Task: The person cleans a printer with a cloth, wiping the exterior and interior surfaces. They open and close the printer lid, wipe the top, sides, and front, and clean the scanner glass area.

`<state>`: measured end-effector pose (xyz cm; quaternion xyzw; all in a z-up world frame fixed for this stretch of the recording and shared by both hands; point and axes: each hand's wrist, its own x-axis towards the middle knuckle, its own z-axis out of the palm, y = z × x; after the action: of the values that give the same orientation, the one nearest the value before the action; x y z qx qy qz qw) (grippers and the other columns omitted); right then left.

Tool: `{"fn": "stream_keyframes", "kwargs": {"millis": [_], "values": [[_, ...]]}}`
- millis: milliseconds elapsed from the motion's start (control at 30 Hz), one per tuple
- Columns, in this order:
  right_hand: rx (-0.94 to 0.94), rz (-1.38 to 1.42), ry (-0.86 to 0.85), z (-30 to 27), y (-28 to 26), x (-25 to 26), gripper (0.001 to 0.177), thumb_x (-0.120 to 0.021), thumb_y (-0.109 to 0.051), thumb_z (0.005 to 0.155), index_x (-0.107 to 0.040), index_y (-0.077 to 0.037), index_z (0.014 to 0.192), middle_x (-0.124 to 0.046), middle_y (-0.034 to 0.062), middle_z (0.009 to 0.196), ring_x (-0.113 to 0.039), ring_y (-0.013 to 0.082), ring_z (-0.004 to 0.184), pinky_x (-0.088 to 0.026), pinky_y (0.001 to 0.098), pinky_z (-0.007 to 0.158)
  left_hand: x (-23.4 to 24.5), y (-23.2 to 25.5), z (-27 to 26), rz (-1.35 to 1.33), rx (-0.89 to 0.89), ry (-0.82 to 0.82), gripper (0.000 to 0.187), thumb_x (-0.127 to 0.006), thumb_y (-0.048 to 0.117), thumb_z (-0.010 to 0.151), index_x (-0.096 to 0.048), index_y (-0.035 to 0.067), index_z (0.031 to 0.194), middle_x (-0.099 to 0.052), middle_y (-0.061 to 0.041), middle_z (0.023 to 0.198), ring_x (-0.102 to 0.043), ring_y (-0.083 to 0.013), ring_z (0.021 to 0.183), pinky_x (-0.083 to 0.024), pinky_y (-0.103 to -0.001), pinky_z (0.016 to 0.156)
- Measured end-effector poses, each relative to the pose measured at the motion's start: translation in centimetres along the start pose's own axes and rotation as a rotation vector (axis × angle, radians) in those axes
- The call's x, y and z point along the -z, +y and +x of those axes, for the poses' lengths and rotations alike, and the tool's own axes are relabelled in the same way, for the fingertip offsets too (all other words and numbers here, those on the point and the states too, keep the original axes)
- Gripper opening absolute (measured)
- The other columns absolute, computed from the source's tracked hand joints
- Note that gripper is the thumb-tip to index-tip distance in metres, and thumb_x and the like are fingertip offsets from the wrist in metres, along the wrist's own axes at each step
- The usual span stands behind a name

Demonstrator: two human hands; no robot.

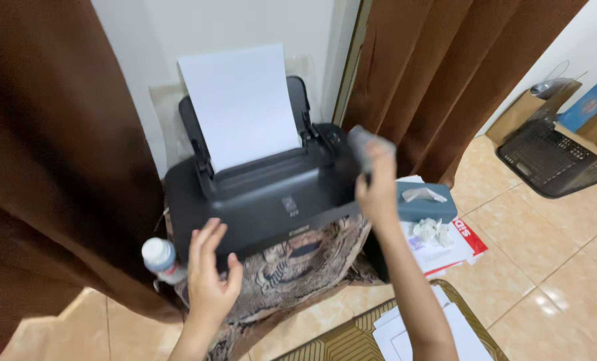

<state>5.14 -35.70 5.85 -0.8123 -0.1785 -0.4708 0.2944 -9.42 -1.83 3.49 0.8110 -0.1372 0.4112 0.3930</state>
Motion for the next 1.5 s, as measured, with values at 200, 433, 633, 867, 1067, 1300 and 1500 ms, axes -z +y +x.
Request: {"fn": "stream_keyframes", "kwargs": {"millis": [200, 433, 633, 867, 1067, 1300, 1500], "values": [[-0.006, -0.24, -0.412, -1.3, -4.5, -0.8, 0.068, -0.068, -0.021, 0.084, -0.05, -0.005, 0.147, -0.048, 0.0183, 0.155, -0.041, 0.0324, 0.145, -0.028, 0.0529, 0.119, -3.2, -0.3, 6.5, 0.024, -0.082, -0.333, 0.046, -0.065, 0.014, 0.09, -0.058, 0.002, 0.134, -0.053, -0.015, 0.149, -0.047, -0.0336, 0.143, -0.035, -0.048, 0.12], [0.108, -0.04, -0.674, -2.3, -11.4, -2.0, 0.059, -0.063, -0.025, 0.093, -0.054, -0.01, 0.149, -0.052, 0.0133, 0.156, -0.045, 0.0295, 0.147, -0.03, 0.0524, 0.121, -8.0, -0.5, 7.3, 0.085, -0.008, -0.436, 0.049, -0.053, 0.011, 0.096, -0.048, -0.003, 0.142, -0.044, -0.021, 0.154, -0.039, -0.0354, 0.147, -0.031, -0.048, 0.12], [0.15, 0.071, -0.771, -2.3, -13.0, -3.3, 0.053, -0.062, -0.023, 0.097, -0.053, -0.011, 0.148, -0.049, 0.0126, 0.16, -0.043, 0.0294, 0.15, -0.029, 0.0503, 0.122, -7.8, -1.7, 6.8, 0.005, 0.14, -0.374, 0.051, -0.045, 0.014, 0.101, -0.039, -0.006, 0.148, -0.039, -0.024, 0.158, -0.034, -0.0368, 0.15, -0.032, -0.044, 0.119], [-0.045, -0.184, -0.693, 0.0, -5.2, 0.0, 0.062, -0.062, -0.017, 0.088, -0.053, -0.014, 0.15, -0.047, 0.009, 0.158, -0.039, 0.0273, 0.148, -0.027, 0.0502, 0.12, -8.4, -1.7, 7.1, 0.258, 0.137, -0.496, 0.061, -0.047, 0.032, 0.101, -0.037, -0.004, 0.149, -0.037, -0.023, 0.157, -0.032, -0.0338, 0.148, -0.027, -0.046, 0.12], [-0.076, -0.235, -0.628, 1.2, -1.1, 0.5, 0.058, -0.06, -0.018, 0.092, -0.049, -0.012, 0.149, -0.045, 0.0112, 0.159, -0.04, 0.0277, 0.148, -0.026, 0.0477, 0.122, -9.1, -1.3, 7.4, 0.319, 0.169, -0.476, 0.069, -0.053, 0.038, 0.097, -0.037, -0.004, 0.15, -0.036, -0.022, 0.158, -0.03, -0.032, 0.148, -0.025, -0.047, 0.119], [0.014, -0.258, -0.632, 0.8, -0.8, 0.8, 0.064, -0.06, -0.02, 0.092, -0.044, -0.008, 0.153, -0.041, 0.0153, 0.16, -0.037, 0.0309, 0.148, -0.025, 0.0499, 0.12, -9.4, -0.5, 7.6, 0.309, 0.156, -0.363, 0.064, -0.052, 0.036, 0.097, -0.042, -0.003, 0.147, -0.041, -0.02, 0.157, -0.034, -0.0314, 0.15, -0.028, -0.046, 0.122], [0.026, -0.252, -0.639, 0.6, -1.1, 1.3, 0.062, -0.058, -0.02, 0.093, -0.043, -0.007, 0.152, -0.041, 0.0149, 0.16, -0.037, 0.0305, 0.148, -0.025, 0.0498, 0.12, -9.3, 0.3, 7.8, 0.311, 0.183, -0.365, 0.063, -0.054, 0.033, 0.097, -0.043, -0.004, 0.146, -0.042, -0.021, 0.156, -0.036, -0.033, 0.148, -0.03, -0.046, 0.12]]}}
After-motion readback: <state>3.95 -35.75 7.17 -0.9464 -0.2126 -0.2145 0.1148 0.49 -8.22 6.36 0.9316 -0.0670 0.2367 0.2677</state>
